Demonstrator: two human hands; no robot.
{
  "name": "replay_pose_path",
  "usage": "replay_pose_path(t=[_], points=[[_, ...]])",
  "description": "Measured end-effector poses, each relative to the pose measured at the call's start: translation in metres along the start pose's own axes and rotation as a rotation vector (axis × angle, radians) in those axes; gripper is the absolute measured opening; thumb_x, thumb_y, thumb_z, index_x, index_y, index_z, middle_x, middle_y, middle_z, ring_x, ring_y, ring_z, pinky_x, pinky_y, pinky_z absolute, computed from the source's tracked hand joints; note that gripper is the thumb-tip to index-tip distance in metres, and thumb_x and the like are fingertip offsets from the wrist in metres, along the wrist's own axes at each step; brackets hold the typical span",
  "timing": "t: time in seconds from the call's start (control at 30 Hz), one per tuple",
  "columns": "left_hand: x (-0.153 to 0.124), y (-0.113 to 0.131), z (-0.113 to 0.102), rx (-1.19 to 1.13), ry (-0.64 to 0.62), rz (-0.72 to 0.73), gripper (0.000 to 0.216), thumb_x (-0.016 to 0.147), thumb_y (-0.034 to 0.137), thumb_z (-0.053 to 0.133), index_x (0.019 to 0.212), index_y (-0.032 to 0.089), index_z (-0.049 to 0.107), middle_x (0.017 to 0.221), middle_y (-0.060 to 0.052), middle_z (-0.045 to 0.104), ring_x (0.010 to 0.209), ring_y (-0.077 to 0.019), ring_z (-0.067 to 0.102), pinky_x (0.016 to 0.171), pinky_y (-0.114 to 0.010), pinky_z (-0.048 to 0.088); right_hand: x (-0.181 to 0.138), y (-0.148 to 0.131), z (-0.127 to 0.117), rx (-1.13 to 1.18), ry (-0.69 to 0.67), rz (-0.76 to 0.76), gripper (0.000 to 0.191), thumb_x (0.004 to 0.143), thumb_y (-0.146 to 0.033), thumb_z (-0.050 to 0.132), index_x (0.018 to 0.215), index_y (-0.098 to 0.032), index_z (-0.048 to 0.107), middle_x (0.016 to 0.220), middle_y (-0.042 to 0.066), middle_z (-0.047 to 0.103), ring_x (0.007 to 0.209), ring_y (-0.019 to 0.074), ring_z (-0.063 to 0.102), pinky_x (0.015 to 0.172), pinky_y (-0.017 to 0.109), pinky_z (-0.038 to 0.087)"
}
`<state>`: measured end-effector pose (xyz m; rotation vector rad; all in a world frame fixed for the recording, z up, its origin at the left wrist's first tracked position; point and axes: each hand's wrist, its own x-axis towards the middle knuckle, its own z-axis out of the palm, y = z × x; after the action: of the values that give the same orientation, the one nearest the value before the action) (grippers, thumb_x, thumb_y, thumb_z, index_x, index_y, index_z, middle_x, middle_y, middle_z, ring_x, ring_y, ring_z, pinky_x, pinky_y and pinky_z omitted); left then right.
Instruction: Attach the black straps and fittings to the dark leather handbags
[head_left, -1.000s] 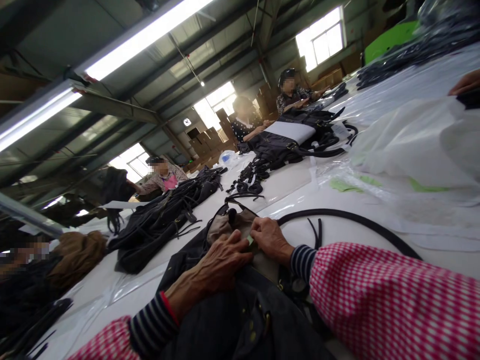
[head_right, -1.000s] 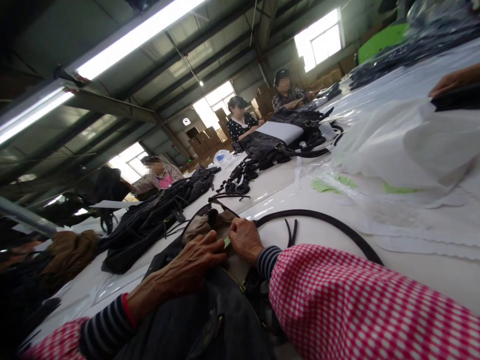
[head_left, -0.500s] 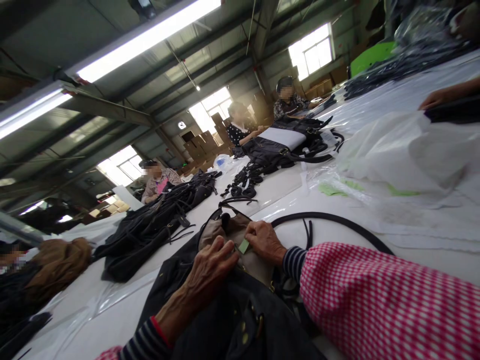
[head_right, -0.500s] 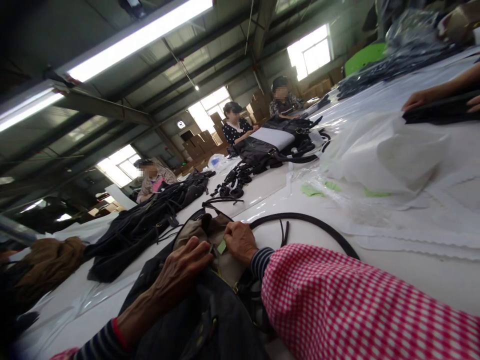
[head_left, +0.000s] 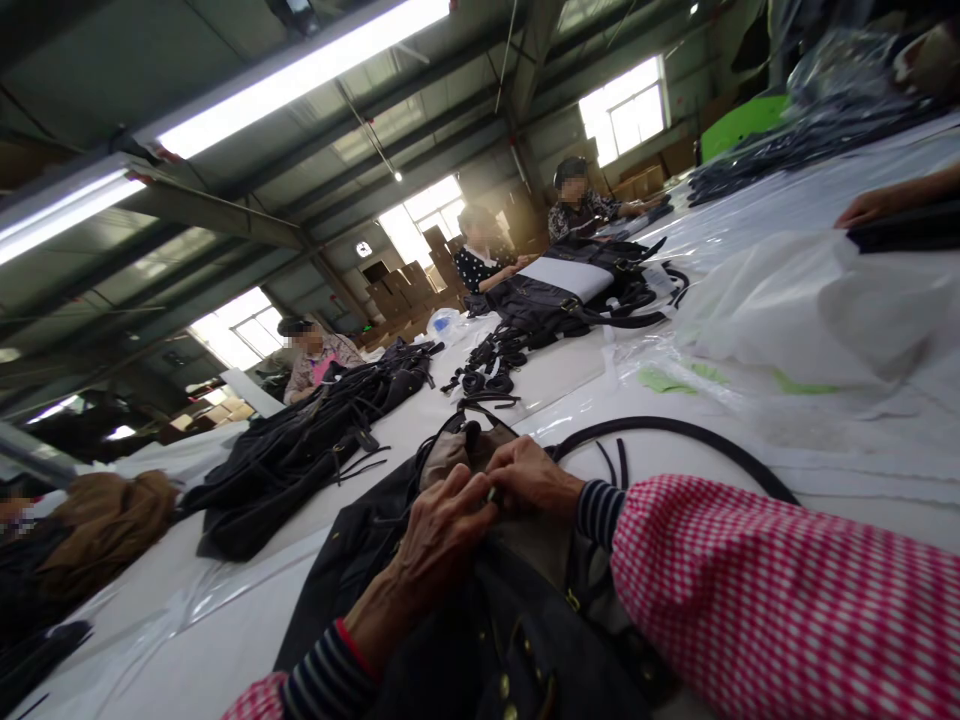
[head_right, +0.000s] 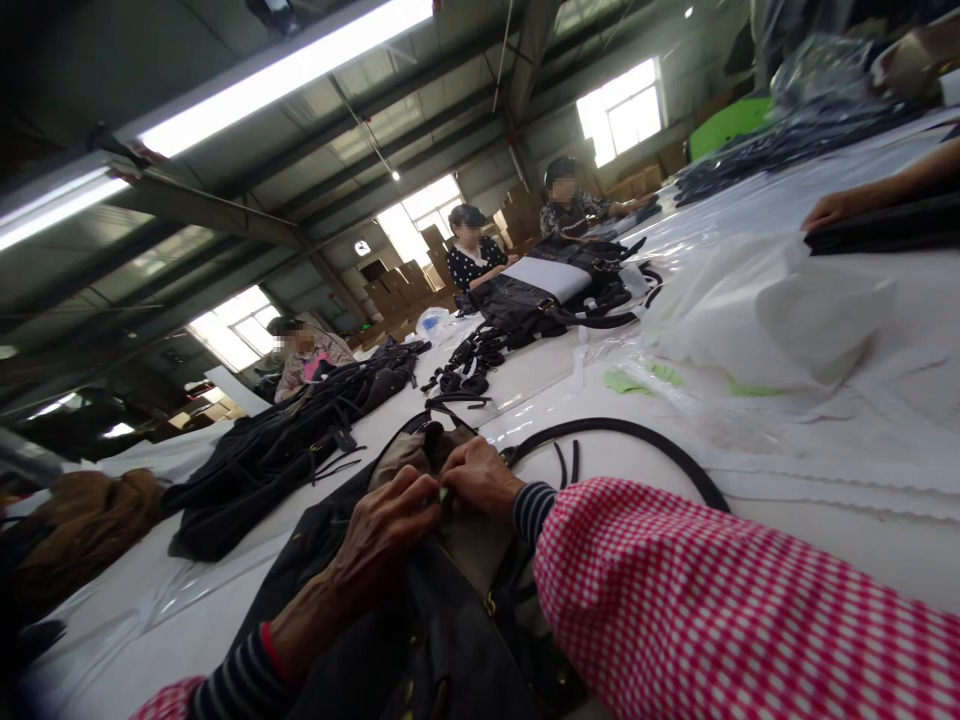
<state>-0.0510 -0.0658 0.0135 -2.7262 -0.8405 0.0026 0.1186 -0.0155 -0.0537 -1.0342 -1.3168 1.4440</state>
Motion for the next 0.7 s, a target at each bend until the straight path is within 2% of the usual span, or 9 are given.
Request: replay_pose_path(t=[0.13,0.23,0.37,0.5,0.57,0.7], points=[[-0.015,-0.008,-0.001,-0.057,0.033,-0.007,0.012,0.096,0.019,0.055,0.089,0.02,0.063,0.108,-0.006,0.062,0.095,-0.0231,0.048,0.075,-0.038,0.039,0.002,-0.004,-0.009,0.02,-0.017,0.05,0.011,0.075,-0.012,0.06,0.067,-0.015,0.067,0.039,-0.006,0.054,0.033,0.0072,0.043,0.034,0.016,0.029],[-0.022,-0.013,-0.001,-0.11,0.064,0.012,0.016,0.098,0.016,0.05,0.091,0.02,0.064,0.109,-0.006,0.062,0.094,-0.0224,0.048,0.075,-0.037,0.038,0.0,-0.004,-0.008,0.012,-0.099,0.055,0.01,0.073,-0.011,0.063,0.065,-0.014,0.067,0.039,-0.005,0.054,0.034,0.0084,0.048,0.034,0.015,0.029],[-0.017,-0.014,0.002,-0.138,0.095,0.058,0.018,0.1,0.022,0.05,0.087,0.019,0.062,0.105,-0.006,0.061,0.091,-0.0221,0.047,0.073,-0.036,0.036,-0.001,0.003,-0.001,0.019,-0.129,0.035,0.006,0.074,-0.012,0.064,0.072,-0.014,0.069,0.042,-0.005,0.056,0.037,0.0089,0.052,0.037,0.015,0.031],[-0.009,-0.013,0.007,-0.117,0.121,0.064,0.022,0.101,0.026,0.05,0.083,0.019,0.06,0.101,-0.005,0.06,0.09,-0.0216,0.046,0.072,-0.036,0.032,-0.001,0.006,0.007,-0.015,-0.145,0.018,0.006,0.069,-0.01,0.066,0.071,-0.015,0.064,0.051,-0.004,0.06,0.043,0.0107,0.057,0.042,0.017,0.034],[-0.007,-0.014,0.012,-0.113,0.169,0.083,0.027,0.103,0.026,0.048,0.079,0.019,0.058,0.095,-0.004,0.06,0.087,-0.0207,0.045,0.069,-0.036,0.029,-0.002,0.004,0.015,-0.077,-0.087,-0.026,0.012,0.065,-0.008,0.068,0.068,-0.016,0.06,0.055,-0.004,0.06,0.05,0.0106,0.057,0.046,0.018,0.034],[0.003,-0.02,0.031,-0.057,0.365,0.179,0.036,0.106,0.022,0.043,0.07,0.019,0.049,0.08,-0.002,0.054,0.078,-0.0189,0.041,0.064,-0.036,0.022,0.003,0.008,0.028,-0.166,0.084,-0.121,0.018,0.064,-0.01,0.067,0.057,-0.017,0.052,0.058,-0.004,0.053,0.059,0.0101,0.047,0.052,0.021,0.03]])
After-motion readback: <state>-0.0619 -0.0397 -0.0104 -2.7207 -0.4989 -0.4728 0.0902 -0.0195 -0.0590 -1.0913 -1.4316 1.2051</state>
